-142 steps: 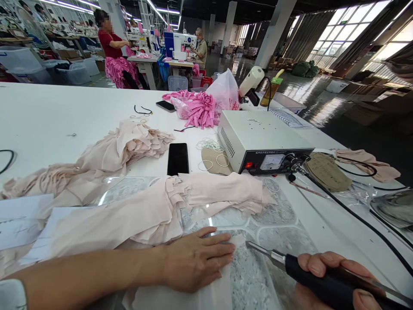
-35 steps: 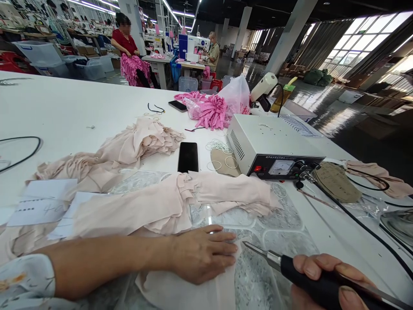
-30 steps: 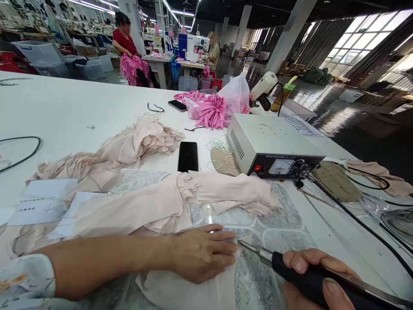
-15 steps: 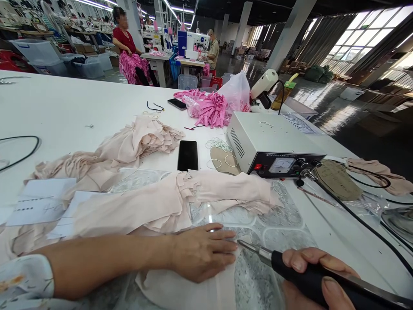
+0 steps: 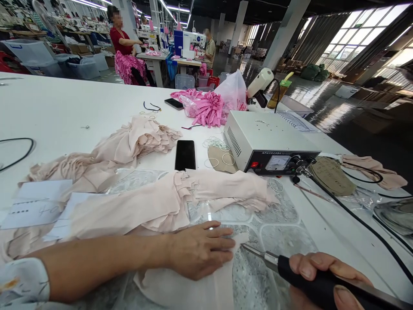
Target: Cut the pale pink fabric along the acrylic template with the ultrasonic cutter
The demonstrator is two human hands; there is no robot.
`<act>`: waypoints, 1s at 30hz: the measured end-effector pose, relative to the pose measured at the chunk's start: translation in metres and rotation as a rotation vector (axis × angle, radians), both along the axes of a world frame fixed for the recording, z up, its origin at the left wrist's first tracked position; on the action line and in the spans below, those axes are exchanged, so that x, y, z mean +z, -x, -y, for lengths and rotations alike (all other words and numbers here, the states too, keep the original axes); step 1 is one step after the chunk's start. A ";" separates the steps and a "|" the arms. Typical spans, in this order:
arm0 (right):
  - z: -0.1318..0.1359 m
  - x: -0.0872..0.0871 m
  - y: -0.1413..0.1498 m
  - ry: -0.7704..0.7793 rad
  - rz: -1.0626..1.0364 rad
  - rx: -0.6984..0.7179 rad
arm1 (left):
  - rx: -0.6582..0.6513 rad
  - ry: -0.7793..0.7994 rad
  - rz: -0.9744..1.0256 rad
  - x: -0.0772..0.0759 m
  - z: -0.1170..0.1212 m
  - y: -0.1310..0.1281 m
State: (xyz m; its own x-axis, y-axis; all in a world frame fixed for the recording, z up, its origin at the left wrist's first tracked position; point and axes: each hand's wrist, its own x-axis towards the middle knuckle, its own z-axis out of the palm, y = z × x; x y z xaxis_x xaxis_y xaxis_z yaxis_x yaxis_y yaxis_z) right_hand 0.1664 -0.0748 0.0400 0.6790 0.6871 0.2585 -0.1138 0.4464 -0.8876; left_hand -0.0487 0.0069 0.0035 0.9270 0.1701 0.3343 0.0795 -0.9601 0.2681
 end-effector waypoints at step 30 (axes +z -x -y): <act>-0.008 -0.006 -0.005 -0.068 -0.004 -0.074 | 0.019 -0.035 -0.088 0.012 0.004 0.001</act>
